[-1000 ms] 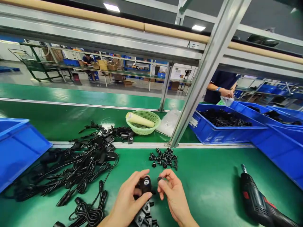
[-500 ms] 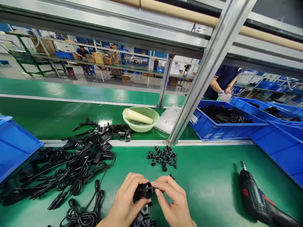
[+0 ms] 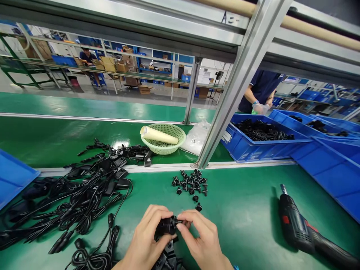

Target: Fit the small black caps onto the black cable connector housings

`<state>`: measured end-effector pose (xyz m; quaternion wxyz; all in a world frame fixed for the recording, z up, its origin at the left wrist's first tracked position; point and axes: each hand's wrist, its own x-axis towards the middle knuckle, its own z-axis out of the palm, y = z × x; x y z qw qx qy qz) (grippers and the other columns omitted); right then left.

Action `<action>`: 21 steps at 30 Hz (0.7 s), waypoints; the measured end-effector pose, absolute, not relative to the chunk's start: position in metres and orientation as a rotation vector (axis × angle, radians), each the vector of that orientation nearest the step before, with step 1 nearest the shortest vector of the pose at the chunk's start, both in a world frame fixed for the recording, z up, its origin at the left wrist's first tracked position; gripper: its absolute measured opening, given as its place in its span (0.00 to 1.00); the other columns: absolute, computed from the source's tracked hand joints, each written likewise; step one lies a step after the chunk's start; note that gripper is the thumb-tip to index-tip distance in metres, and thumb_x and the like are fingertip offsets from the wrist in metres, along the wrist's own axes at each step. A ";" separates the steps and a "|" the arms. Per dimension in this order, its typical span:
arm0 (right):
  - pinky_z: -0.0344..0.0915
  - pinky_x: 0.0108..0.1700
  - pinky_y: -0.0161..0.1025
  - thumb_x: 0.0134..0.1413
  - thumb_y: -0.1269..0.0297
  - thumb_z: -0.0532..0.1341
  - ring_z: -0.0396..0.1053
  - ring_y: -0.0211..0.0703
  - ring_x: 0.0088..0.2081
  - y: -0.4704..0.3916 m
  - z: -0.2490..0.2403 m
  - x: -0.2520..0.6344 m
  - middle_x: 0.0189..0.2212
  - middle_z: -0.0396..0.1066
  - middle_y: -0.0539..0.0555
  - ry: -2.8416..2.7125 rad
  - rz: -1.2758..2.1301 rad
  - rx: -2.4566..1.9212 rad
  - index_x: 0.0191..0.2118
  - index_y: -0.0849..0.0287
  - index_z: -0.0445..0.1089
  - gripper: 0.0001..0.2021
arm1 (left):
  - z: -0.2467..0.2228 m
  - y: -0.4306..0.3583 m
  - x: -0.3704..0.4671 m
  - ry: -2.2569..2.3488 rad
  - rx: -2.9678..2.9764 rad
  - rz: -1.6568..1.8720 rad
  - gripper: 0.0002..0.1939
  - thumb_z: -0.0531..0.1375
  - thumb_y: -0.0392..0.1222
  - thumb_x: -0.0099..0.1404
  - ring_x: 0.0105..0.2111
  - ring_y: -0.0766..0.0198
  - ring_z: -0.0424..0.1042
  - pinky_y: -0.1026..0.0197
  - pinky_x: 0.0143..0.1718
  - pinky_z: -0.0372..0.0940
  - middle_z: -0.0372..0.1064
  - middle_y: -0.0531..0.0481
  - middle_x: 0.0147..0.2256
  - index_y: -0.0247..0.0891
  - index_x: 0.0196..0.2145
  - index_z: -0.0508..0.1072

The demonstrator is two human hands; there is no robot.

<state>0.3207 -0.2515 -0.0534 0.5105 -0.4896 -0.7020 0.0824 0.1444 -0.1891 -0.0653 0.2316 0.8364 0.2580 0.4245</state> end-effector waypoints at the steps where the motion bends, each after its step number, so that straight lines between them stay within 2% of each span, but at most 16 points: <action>1: 0.68 0.36 0.28 0.60 0.77 0.60 0.69 0.32 0.34 -0.252 -0.053 0.322 0.37 0.71 0.51 -1.711 0.191 -1.185 0.45 0.56 0.66 0.10 | -0.066 -0.189 0.144 0.709 2.302 1.163 0.20 0.64 0.28 0.60 0.42 0.60 0.68 0.62 0.39 0.68 0.67 0.48 0.40 0.42 0.46 0.65; 6: 0.65 0.37 0.30 0.63 0.76 0.58 0.67 0.33 0.34 -0.253 -0.058 0.325 0.37 0.70 0.51 -1.767 0.181 -1.149 0.46 0.58 0.66 0.09 | -0.066 -0.190 0.146 0.698 2.333 1.164 0.19 0.61 0.25 0.61 0.43 0.60 0.67 0.62 0.40 0.68 0.67 0.48 0.40 0.40 0.47 0.65; 10: 0.59 0.32 0.30 0.65 0.70 0.59 0.64 0.31 0.29 -0.250 -0.065 0.321 0.30 0.68 0.48 -1.715 0.126 -1.182 0.39 0.60 0.66 0.01 | -0.065 -0.191 0.148 0.644 2.377 1.203 0.16 0.59 0.24 0.63 0.42 0.60 0.66 0.62 0.40 0.67 0.66 0.47 0.39 0.38 0.46 0.66; 13: 0.53 0.29 0.33 0.69 0.64 0.56 0.60 0.31 0.25 -0.250 -0.065 0.320 0.24 0.63 0.47 -1.727 0.057 -1.233 0.32 0.61 0.63 0.12 | -0.065 -0.191 0.148 0.618 2.394 1.187 0.17 0.58 0.23 0.62 0.43 0.60 0.66 0.61 0.41 0.67 0.66 0.46 0.40 0.37 0.46 0.66; 15: 0.54 0.30 0.33 0.70 0.62 0.54 0.61 0.33 0.27 -0.251 -0.062 0.321 0.26 0.64 0.49 -1.764 0.108 -1.257 0.35 0.60 0.65 0.11 | -0.065 -0.190 0.147 0.644 2.385 1.178 0.17 0.59 0.24 0.63 0.43 0.60 0.66 0.61 0.41 0.67 0.66 0.46 0.40 0.37 0.47 0.66; 18: 0.58 0.37 0.33 0.68 0.67 0.53 0.64 0.36 0.34 -0.253 -0.059 0.321 0.34 0.67 0.51 -1.826 0.210 -1.260 0.45 0.59 0.64 0.05 | -0.063 -0.190 0.145 0.686 2.381 1.176 0.16 0.60 0.26 0.63 0.42 0.60 0.66 0.62 0.40 0.68 0.66 0.46 0.40 0.38 0.46 0.66; 21: 0.56 0.38 0.34 0.67 0.71 0.51 0.62 0.37 0.34 -0.254 -0.063 0.318 0.33 0.66 0.51 -1.881 0.122 -1.282 0.40 0.60 0.63 0.05 | -0.063 -0.190 0.145 0.674 2.407 1.182 0.15 0.58 0.25 0.63 0.42 0.60 0.67 0.62 0.41 0.68 0.66 0.46 0.40 0.38 0.46 0.66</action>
